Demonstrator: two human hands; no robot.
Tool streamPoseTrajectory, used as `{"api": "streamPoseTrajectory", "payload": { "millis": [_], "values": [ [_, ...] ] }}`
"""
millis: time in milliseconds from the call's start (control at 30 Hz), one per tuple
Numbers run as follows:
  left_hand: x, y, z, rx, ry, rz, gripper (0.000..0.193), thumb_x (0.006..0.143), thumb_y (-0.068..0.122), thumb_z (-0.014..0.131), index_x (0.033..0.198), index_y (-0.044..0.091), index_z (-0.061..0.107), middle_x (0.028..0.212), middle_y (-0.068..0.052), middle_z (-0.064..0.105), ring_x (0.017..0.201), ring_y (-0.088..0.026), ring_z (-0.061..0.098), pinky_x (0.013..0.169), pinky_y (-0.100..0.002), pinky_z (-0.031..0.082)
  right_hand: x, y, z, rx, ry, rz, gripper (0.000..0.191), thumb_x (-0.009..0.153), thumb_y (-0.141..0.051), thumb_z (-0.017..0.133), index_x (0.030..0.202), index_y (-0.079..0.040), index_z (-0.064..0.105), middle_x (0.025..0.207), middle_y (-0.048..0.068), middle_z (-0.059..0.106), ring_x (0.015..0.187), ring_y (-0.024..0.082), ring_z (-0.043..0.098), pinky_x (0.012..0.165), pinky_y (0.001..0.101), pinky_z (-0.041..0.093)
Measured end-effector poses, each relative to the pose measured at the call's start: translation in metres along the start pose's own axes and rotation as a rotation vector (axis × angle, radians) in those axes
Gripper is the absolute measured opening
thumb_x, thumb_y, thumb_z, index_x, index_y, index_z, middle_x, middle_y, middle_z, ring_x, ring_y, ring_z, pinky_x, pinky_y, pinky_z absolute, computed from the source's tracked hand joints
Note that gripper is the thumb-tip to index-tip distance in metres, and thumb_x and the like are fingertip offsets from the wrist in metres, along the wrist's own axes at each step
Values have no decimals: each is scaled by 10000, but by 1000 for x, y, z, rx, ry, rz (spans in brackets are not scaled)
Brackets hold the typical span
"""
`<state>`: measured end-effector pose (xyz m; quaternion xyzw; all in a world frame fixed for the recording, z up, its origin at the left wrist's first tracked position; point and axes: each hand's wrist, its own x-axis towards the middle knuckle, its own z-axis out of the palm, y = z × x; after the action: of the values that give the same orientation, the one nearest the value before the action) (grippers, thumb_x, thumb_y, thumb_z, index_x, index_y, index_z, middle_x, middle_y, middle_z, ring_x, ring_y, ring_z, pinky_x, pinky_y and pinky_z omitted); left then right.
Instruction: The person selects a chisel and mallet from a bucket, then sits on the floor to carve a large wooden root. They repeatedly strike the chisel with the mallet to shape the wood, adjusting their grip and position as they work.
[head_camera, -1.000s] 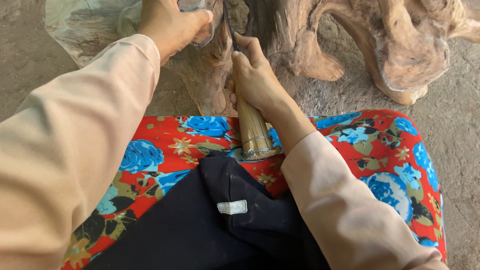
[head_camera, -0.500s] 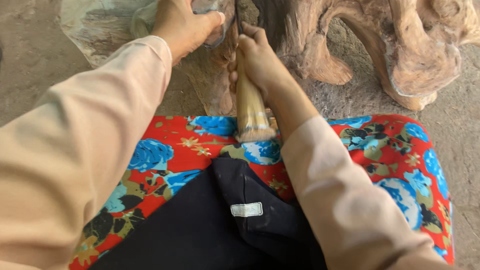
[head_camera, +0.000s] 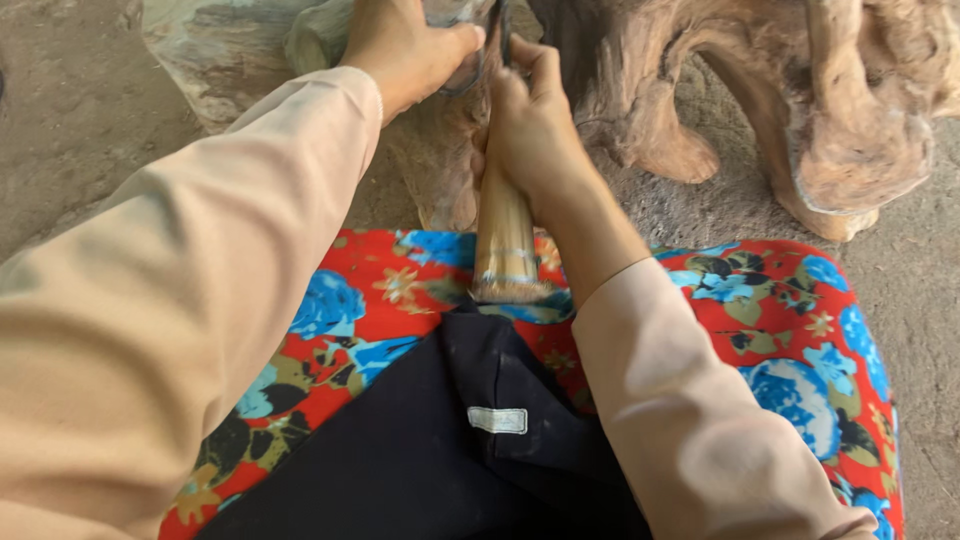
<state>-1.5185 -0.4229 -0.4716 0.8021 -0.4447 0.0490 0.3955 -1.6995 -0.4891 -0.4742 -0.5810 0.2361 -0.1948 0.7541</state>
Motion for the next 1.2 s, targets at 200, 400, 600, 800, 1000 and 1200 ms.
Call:
{"api": "streamPoseTrajectory", "payload": {
  "millis": [200,400,600,800,1000,1200],
  "values": [
    [0,8,-2,-56,-15,8,438,787,277,841,1113,14,713,1031,-142,777,930,-242,776,817,-347,598,14,23,-13,-174,26,-36,430,1037,-301,424,1462,-248,378,673,86,559,479,180,557,408,366,497],
    [4,-2,-2,1,23,71,471,778,280,874,1136,18,717,1069,-173,763,979,-283,749,850,-364,579,23,24,-8,-157,52,-82,437,1047,-306,446,1473,-241,376,718,78,577,538,150,584,438,360,540],
    [10,-9,2,41,3,95,481,802,314,880,1126,3,711,1043,-182,757,952,-301,746,833,-376,575,21,13,-5,-99,30,4,413,1038,-305,410,1449,-274,384,700,60,559,503,144,565,427,345,540],
    [9,-8,0,9,-36,-6,462,808,336,859,1084,-3,712,1013,-159,764,931,-259,758,814,-365,580,18,-1,-1,568,-50,199,400,1004,-275,454,1399,-293,393,725,57,559,527,155,552,461,313,512],
    [11,-7,2,36,-18,5,480,818,351,842,1098,-14,706,1011,-171,754,909,-259,754,797,-357,584,22,5,-9,-94,17,-94,425,1059,-281,418,1476,-207,399,892,18,586,646,108,627,511,307,615],
    [9,-1,0,5,-40,-109,471,799,378,828,1058,1,720,952,-152,764,859,-229,766,758,-338,591,30,35,13,-71,126,-153,440,1060,-255,381,1499,-228,369,792,49,534,593,124,567,456,328,576]
  ]
}}
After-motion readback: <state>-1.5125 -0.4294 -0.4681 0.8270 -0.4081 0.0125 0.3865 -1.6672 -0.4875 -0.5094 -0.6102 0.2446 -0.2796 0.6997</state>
